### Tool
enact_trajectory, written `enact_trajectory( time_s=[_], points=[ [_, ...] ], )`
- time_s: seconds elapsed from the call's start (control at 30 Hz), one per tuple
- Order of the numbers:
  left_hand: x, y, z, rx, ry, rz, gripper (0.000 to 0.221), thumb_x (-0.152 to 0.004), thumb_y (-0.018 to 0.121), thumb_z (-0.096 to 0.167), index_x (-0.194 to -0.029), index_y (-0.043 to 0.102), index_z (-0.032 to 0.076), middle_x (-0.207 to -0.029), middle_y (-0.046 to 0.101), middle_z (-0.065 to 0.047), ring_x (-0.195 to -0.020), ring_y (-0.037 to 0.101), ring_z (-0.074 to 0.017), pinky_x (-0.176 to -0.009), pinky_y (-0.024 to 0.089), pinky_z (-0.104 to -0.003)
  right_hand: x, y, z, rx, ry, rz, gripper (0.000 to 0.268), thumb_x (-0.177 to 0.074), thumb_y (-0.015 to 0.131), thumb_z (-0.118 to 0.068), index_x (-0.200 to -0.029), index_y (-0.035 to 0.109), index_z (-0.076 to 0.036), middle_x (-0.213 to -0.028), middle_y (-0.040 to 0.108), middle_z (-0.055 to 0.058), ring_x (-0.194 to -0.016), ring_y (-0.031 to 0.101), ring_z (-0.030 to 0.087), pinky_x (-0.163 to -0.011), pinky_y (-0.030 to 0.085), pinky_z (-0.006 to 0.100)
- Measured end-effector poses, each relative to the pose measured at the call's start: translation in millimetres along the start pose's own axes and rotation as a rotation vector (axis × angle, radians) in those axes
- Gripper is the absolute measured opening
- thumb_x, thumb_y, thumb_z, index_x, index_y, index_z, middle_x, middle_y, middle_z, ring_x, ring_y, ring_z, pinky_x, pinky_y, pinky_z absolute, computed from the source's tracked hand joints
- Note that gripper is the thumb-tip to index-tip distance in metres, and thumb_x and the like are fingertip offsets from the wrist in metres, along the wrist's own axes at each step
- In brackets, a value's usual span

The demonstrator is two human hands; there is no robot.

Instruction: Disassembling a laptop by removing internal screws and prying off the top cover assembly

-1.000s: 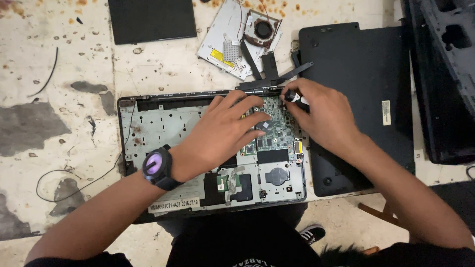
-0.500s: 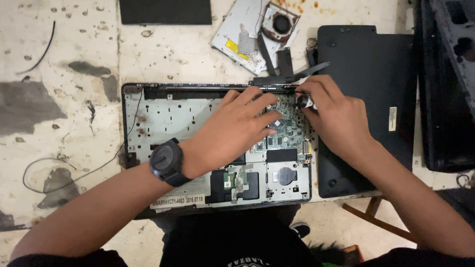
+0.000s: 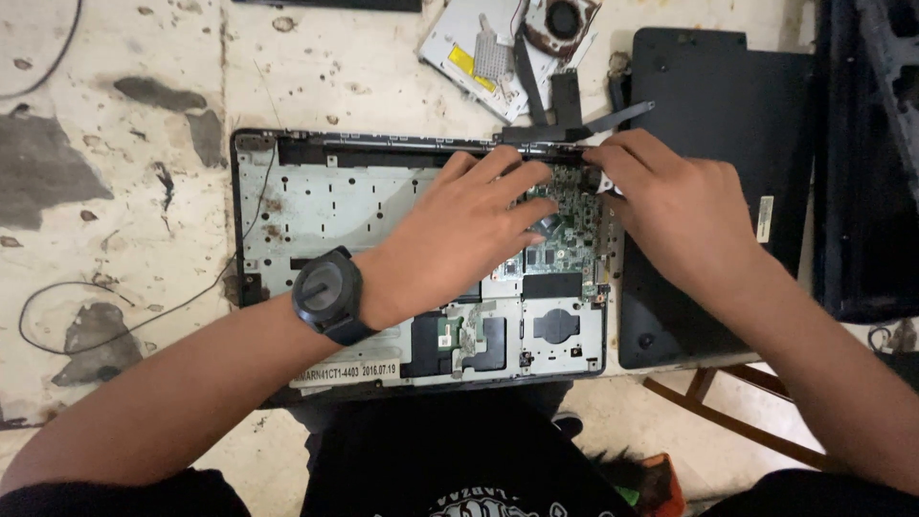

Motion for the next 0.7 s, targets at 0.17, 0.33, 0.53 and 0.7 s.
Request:
enact_trajectory(
  time_s=[0.17, 0.33, 0.53, 0.7],
  points=[
    [0, 7, -1, -0.024, -0.002, -0.005, 0.032, -0.091, 0.077, 0.031, -0.117, 0.073, 0.014, -0.134, 0.056, -0.008, -0.124, 0.048, -0.0311, -0.086, 0.043, -0.049, 1, 7, -4, 0.130, -0.065, 0.016, 0.036, -0.086, 0.084, -0.018, -0.117, 0.067, -0.016, -0.123, 0.068, 0.000, -0.071, 0.068, 0.019, -0.046, 0.049, 0.032],
    [1, 5, 0, -0.025, 0.007, -0.007, 0.029, -0.094, 0.074, 0.031, -0.117, 0.072, 0.013, -0.135, 0.057, -0.010, -0.124, 0.047, -0.0300, -0.090, 0.043, -0.048, 10, 22, 0, -0.166, 0.044, 0.109, 0.045, -0.090, 0.087, -0.003, -0.131, 0.069, -0.007, -0.133, 0.066, 0.010, -0.102, 0.072, 0.029, -0.065, 0.058, 0.041],
    [2, 9, 0, -0.079, 0.015, 0.030, 0.030, -0.094, 0.075, 0.033, -0.117, 0.073, 0.015, -0.134, 0.059, -0.008, -0.123, 0.048, -0.0286, -0.086, 0.044, -0.045, 1, 13, -14, -0.500, 0.155, 0.241, 0.026, -0.096, 0.066, 0.016, -0.118, 0.067, 0.003, -0.122, 0.065, 0.017, -0.111, 0.067, 0.033, -0.091, 0.051, 0.042],
    [1, 4, 1, -0.020, -0.001, -0.008, 0.034, -0.091, 0.076, 0.031, -0.118, 0.072, 0.013, -0.136, 0.060, -0.011, -0.124, 0.049, -0.0288, -0.089, 0.045, -0.046, 2, 6, -10, -0.470, 0.126, 0.197, 0.034, -0.093, 0.070, 0.017, -0.123, 0.067, 0.003, -0.122, 0.066, 0.018, -0.111, 0.067, 0.033, -0.092, 0.053, 0.042]
  ],
)
Point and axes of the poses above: each hand's wrist, its own x-axis away from the middle knuckle, its own y-axis out of the palm, z = x × y, the point moved 3 cm from there along -x, towards the middle knuckle
